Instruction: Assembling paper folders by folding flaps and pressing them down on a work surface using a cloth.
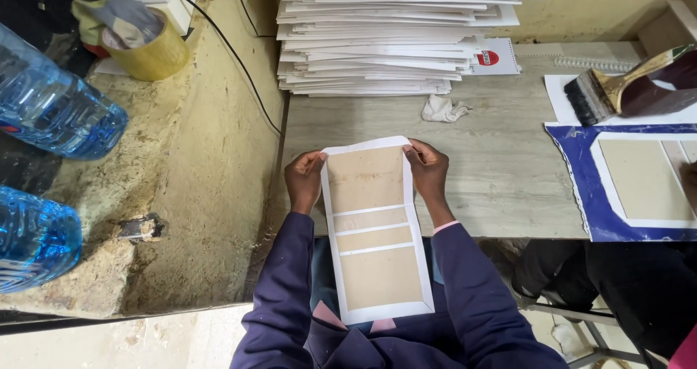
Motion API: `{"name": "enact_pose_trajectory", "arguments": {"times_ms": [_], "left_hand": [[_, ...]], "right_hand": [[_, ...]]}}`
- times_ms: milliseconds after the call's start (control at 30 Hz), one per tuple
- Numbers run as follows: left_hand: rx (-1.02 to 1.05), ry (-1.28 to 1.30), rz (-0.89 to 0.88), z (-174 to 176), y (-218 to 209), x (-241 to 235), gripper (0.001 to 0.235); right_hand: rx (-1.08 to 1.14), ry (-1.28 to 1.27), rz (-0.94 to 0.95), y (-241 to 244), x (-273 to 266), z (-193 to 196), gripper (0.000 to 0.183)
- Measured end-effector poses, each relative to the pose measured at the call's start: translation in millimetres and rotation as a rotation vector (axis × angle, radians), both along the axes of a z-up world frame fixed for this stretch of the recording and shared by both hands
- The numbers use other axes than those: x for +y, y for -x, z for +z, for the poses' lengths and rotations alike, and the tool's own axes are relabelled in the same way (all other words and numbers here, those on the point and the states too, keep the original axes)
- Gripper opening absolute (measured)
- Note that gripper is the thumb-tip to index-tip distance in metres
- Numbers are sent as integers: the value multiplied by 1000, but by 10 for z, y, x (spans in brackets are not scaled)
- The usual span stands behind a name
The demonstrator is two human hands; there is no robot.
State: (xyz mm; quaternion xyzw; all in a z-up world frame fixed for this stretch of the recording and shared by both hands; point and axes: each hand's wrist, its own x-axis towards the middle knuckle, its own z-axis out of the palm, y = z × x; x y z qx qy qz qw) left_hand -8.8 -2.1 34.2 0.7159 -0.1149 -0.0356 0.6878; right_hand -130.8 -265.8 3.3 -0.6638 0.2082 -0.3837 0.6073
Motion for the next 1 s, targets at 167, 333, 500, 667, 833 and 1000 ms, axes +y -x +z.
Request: {"name": "enact_pose_trajectory", "arguments": {"times_ms": [167, 333, 500, 667, 833, 1000], "left_hand": [[58, 62, 13, -59, -16, 36, 17], [97, 124, -28, -24, 14, 46, 23], [128, 214, -109, -32, 55, 88, 27], [-120, -28, 62, -48, 178, 107, 22], [196, 148, -116, 98, 91, 161, 27], [326, 164, -181, 293, 87, 177, 32]], "right_hand": [[-12, -704, 304, -43, -308, -258, 24], [96, -344, 185, -87, -248, -185, 16], [143, -216, 57, -148, -197, -86, 14], [108, -243, 105, -124, -100, -77, 11], [75, -285, 164, -111, -256, -198, 13], [54, -334, 198, -71, -301, -127, 15]]}}
